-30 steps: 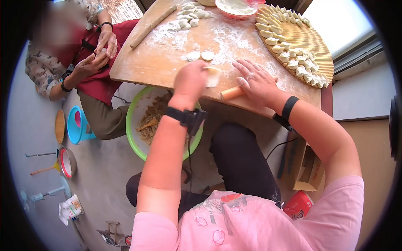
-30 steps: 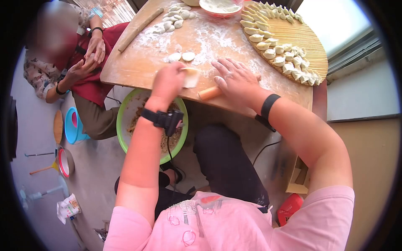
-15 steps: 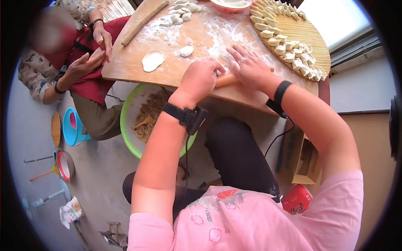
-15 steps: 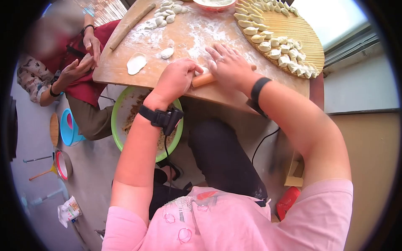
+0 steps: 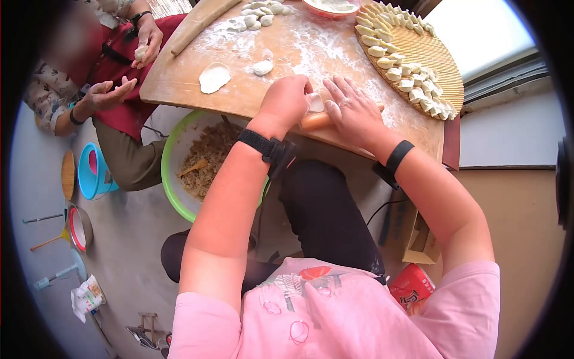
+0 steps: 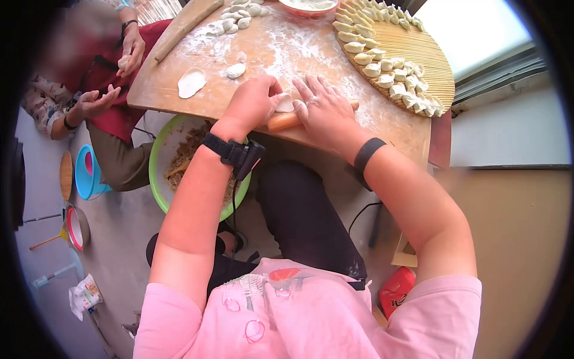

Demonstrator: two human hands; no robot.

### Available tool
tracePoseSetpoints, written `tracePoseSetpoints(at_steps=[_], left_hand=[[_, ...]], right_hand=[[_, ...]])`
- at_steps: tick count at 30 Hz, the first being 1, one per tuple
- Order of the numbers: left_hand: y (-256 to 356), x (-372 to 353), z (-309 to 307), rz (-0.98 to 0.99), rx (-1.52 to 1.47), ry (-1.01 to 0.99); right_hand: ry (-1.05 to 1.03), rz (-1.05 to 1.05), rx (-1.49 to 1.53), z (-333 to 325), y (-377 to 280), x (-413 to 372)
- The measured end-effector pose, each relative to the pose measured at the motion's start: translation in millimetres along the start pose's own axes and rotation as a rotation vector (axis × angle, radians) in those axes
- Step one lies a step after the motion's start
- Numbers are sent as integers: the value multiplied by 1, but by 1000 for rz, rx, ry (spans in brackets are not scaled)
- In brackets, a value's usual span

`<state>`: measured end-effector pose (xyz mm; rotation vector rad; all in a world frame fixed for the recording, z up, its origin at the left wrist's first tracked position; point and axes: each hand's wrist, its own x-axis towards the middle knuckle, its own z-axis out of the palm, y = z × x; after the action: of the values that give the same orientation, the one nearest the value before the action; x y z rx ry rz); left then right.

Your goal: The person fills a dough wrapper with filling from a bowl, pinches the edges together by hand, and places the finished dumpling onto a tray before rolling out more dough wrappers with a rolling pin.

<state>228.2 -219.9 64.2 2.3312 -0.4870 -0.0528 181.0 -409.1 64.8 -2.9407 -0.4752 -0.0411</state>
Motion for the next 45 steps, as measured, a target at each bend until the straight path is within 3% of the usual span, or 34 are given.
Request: tracePoseSetpoints(at_steps=[5,9,10,11,13,14,18,19,21,22,24,27,30,31,34,37,38,40,42,45], left_hand=[[-2,2,-5,-34,50,-55],[5,10,3,6,-3,-56],[13,9,0,1,34,-80],[9,8,7,42,37,-15],[-11,6,18,108,60,127],[-6,1,12,37,67,107],[-12,-9,3,25,71,75],[-9,-12,-6,-39,74,31],[2,-11,-13,-151,47,-55],[-5,-11,-8,-58,85,35],[-4,-9,-4,-37,61,25],[-5,-11,0,1,82,49],[-3,-11,0,-76,47,89],[-2,-10,-1,-120,24,101],[-6,-9,4,6,7,61],[1,-2,-1,4,213,-33],[-6,-2,6,68,186,78],[-4,-2,11,28,117,92],[-5,-3,12,9,80,133],[-6,-6,14,-28,-22,154]], right_hand=[[-3,35,-1,13,10,65],[-18,-67,-273,19,17,75],[2,57,56,8,6,61],[20,-62,-98,27,21,49],[-138,-197,-319,-4,5,12],[-73,-74,-90,-7,-1,-1],[-57,37,23,5,1,34],[-15,30,-21,10,4,52],[-81,-131,-425,7,10,75],[-9,-99,-324,11,12,79],[136,-34,-122,25,14,83],[-49,-148,-170,14,13,32],[-53,-21,31,-15,-5,-12],[-50,-58,-28,-16,-5,-8],[-17,-157,-182,-10,0,23],[59,-197,-258,10,16,78],[36,-152,-259,10,14,83],[70,-202,-250,19,23,75],[45,-57,50,17,15,43],[-25,-202,-29,-22,-7,-9]])
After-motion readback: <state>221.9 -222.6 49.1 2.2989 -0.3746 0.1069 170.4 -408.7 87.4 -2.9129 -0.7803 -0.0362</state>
